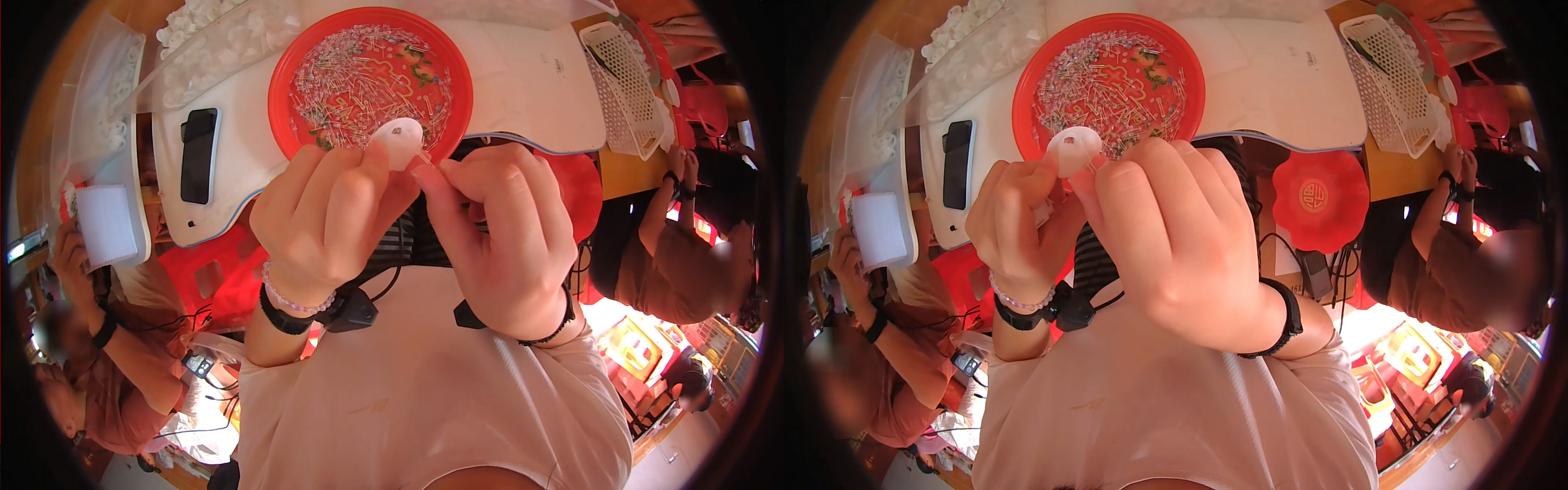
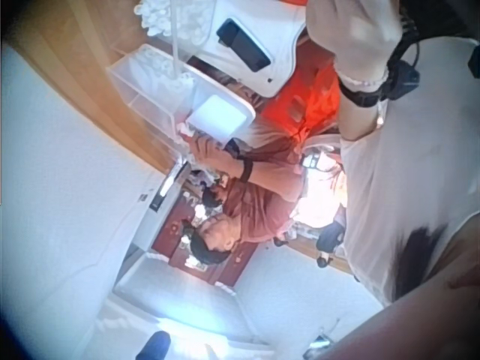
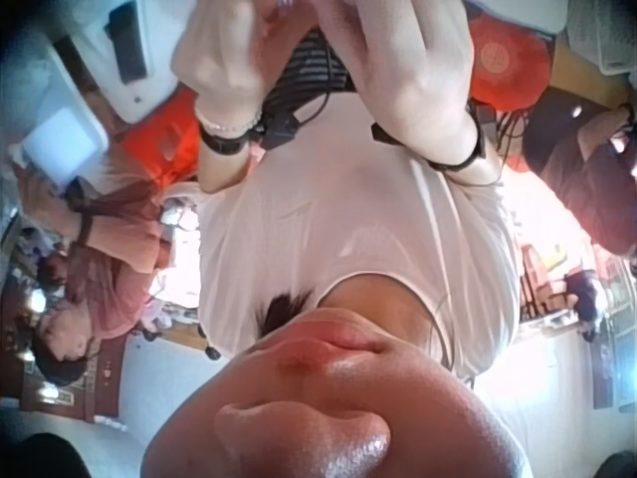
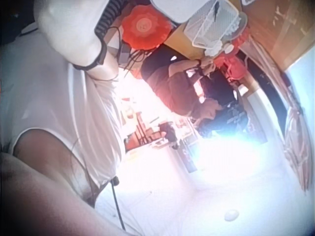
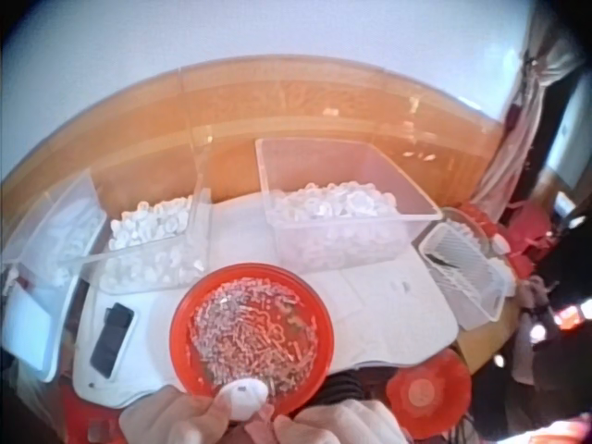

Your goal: Assembling small white plastic components by hand.

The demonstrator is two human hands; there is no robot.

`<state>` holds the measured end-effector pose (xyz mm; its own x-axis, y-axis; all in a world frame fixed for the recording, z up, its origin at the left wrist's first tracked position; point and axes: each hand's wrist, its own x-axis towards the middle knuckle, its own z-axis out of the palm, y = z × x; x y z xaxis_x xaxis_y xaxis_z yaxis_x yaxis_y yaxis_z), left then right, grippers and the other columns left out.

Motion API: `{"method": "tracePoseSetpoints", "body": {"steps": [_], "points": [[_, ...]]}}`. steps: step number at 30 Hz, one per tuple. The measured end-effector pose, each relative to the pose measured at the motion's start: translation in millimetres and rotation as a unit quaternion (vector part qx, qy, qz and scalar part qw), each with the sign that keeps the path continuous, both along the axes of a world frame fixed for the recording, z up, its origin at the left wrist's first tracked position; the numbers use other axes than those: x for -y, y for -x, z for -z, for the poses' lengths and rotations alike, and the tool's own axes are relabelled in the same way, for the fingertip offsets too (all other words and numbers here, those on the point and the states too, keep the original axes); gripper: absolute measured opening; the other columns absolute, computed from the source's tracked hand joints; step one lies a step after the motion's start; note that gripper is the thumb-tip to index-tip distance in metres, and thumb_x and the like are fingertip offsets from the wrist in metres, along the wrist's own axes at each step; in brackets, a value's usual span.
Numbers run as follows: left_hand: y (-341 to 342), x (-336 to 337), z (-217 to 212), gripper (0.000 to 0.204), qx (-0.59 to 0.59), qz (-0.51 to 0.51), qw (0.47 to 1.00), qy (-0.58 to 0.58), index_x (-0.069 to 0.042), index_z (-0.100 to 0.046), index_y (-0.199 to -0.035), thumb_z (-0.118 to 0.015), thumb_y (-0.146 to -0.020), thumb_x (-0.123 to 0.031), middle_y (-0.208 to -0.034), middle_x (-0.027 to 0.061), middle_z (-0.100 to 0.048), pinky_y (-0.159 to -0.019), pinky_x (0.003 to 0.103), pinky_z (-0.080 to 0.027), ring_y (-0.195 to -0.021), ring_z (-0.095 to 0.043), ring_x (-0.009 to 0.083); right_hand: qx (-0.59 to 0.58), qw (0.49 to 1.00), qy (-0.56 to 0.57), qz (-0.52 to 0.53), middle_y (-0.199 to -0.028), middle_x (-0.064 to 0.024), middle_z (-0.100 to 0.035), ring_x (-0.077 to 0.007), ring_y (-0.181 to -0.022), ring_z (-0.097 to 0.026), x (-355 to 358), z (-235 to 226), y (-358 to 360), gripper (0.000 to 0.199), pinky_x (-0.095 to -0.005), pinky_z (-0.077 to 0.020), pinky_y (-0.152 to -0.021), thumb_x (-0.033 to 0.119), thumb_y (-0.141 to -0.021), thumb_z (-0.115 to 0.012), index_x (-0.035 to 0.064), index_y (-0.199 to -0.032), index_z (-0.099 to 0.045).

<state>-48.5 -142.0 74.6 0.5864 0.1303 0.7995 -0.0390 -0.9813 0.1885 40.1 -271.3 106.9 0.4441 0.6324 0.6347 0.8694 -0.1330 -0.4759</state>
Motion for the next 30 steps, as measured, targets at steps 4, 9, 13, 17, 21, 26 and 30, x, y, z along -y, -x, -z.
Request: {"method": "tracePoseSetpoints", "body": {"steps": [4,9,13,17,21,26,30], "points": [[1,0,-4,0.023,0.001,0.007,0.999,-0.035,0.000,-0.056,-0.078,-0.074,-0.075,-0.014,-0.061,0.0034,-0.050,-0.036,0.024,-0.033,-0.045,-0.043,0.0150,0.022,1.000,0.011,0.005,-0.066,-0.0065,-0.053,-0.0176,-0.053,-0.047,5,-5,3,0.021,-0.0278,-0.0370,-0.046,-0.004,-0.070,-0.075,-0.0012,-0.077,-0.056],[1,3,-6,0.021,0.000,0.024,0.997,-0.067,-0.002,-0.056,-0.077,-0.072,-0.077,-0.015,-0.061,0.0028,-0.050,-0.036,0.024,-0.034,-0.046,-0.044,0.0149,0.023,0.999,0.032,0.014,-0.064,-0.0075,-0.049,-0.0226,-0.053,-0.047,12,-16,7,0.021,-0.0335,-0.0356,-0.048,-0.003,-0.069,-0.074,0.0005,-0.075,-0.055],[2,8,-13,0.021,-0.014,0.012,0.995,-0.098,-0.003,-0.056,-0.076,-0.071,-0.078,-0.017,-0.061,0.0023,-0.050,-0.037,0.024,-0.034,-0.047,-0.045,0.0147,0.024,0.996,0.089,0.020,-0.067,-0.0089,-0.049,-0.0263,-0.058,-0.048,18,-24,8,0.018,-0.0355,-0.0371,-0.052,-0.001,-0.071,-0.072,0.0014,-0.076,-0.055],[3,10,-18,0.021,-0.035,0.014,0.991,-0.129,-0.004,-0.054,-0.074,-0.070,-0.079,-0.018,-0.060,0.0012,-0.048,-0.038,0.024,-0.034,-0.048,-0.045,0.0142,0.009,0.996,0.087,0.015,-0.070,-0.0098,-0.050,-0.0277,-0.061,-0.049,21,-24,9,0.017,-0.0365,-0.0394,-0.055,0.000,-0.072,-0.071,0.0016,-0.078,-0.055],[4,12,-18,0.021,-0.027,0.029,0.994,-0.107,-0.004,-0.054,-0.075,-0.070,-0.079,-0.016,-0.058,0.0008,-0.047,-0.037,0.024,-0.033,-0.047,-0.045,0.0137,0.001,0.998,0.066,0.001,-0.071,-0.0101,-0.051,-0.0279,-0.063,-0.050,28,-19,8,0.017,-0.0365,-0.0409,-0.056,0.000,-0.072,-0.071,0.0013,-0.079,-0.055],[10,22,-27,0.034,-0.086,0.039,0.994,-0.063,-0.001,-0.053,-0.082,-0.080,-0.062,-0.006,-0.063,0.0069,-0.052,-0.040,0.028,-0.035,-0.049,-0.048,0.0197,0.009,0.999,0.034,0.007,-0.072,-0.0103,-0.053,-0.0271,-0.062,-0.050,34,-18,7,0.019,-0.0345,-0.0416,-0.054,-0.002,-0.072,-0.072,-0.0003,-0.080,-0.056],[3,22,-27,0.024,-0.026,0.033,0.996,-0.080,-0.004,-0.051,-0.073,-0.074,-0.075,-0.014,-0.057,0.0020,-0.045,-0.036,0.026,-0.032,-0.046,-0.044,0.0149,0.018,1.000,0.018,-0.006,-0.071,-0.0103,-0.053,-0.0265,-0.061,-0.050,35,-15,8,0.021,-0.0339,-0.0413,-0.052,-0.003,-0.070,-0.073,-0.0012,-0.081,-0.056]]}}
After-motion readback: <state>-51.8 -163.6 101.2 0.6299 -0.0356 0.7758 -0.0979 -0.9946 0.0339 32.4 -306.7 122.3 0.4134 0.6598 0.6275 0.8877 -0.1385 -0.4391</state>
